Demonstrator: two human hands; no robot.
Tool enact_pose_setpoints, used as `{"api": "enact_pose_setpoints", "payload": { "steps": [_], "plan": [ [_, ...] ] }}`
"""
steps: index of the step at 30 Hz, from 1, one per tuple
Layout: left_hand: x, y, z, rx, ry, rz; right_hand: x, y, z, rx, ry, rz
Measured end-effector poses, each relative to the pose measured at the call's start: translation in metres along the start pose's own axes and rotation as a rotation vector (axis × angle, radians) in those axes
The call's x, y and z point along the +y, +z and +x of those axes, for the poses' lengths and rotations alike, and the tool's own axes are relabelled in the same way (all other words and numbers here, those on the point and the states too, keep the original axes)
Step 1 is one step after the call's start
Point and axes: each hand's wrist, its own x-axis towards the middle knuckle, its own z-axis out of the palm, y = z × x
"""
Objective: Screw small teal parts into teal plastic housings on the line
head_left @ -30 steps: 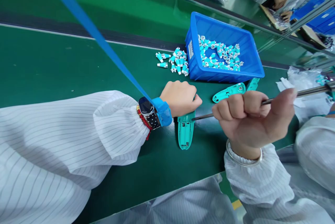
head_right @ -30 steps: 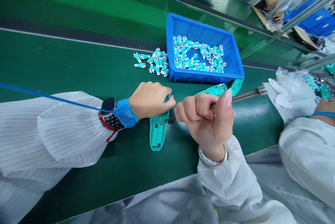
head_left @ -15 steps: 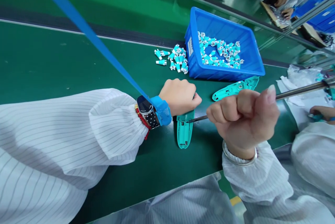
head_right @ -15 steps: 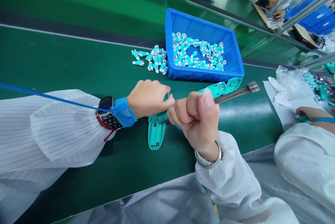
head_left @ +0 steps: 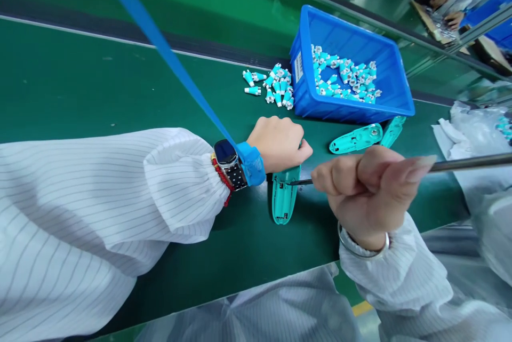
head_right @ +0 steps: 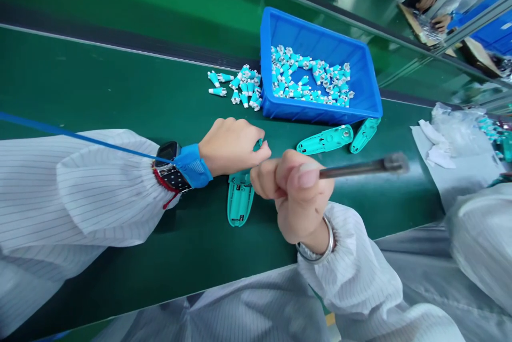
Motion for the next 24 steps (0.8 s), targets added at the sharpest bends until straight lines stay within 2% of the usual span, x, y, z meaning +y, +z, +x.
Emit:
{"api": "enact_pose_setpoints", "payload": {
  "steps": [4,10,16,20,24],
  "plan": [
    [-0.001,0.001,0.001,0.004,0.012,-0.009,-0.005,0.003,-0.001,0.14,0.002,0.016],
    [-0.002,0.002,0.0,0.06,0.06,-0.014,0.0,0.004,0.0,-0.025,-0.042,0.065],
    [-0.003,0.003,0.003,0.072,0.054,0.022,0.004,0.002,0.002,-0.037,-0.081,0.038],
    [-0.002,0.004,0.002,0.067,0.044,0.036,0.003,0.004,0.003,-0.08,-0.056,-0.017],
    [-0.002,0.005,0.002,0.061,0.06,0.035,0.006,0.009,0.001,-0.047,-0.007,-0.082]
  ]
}}
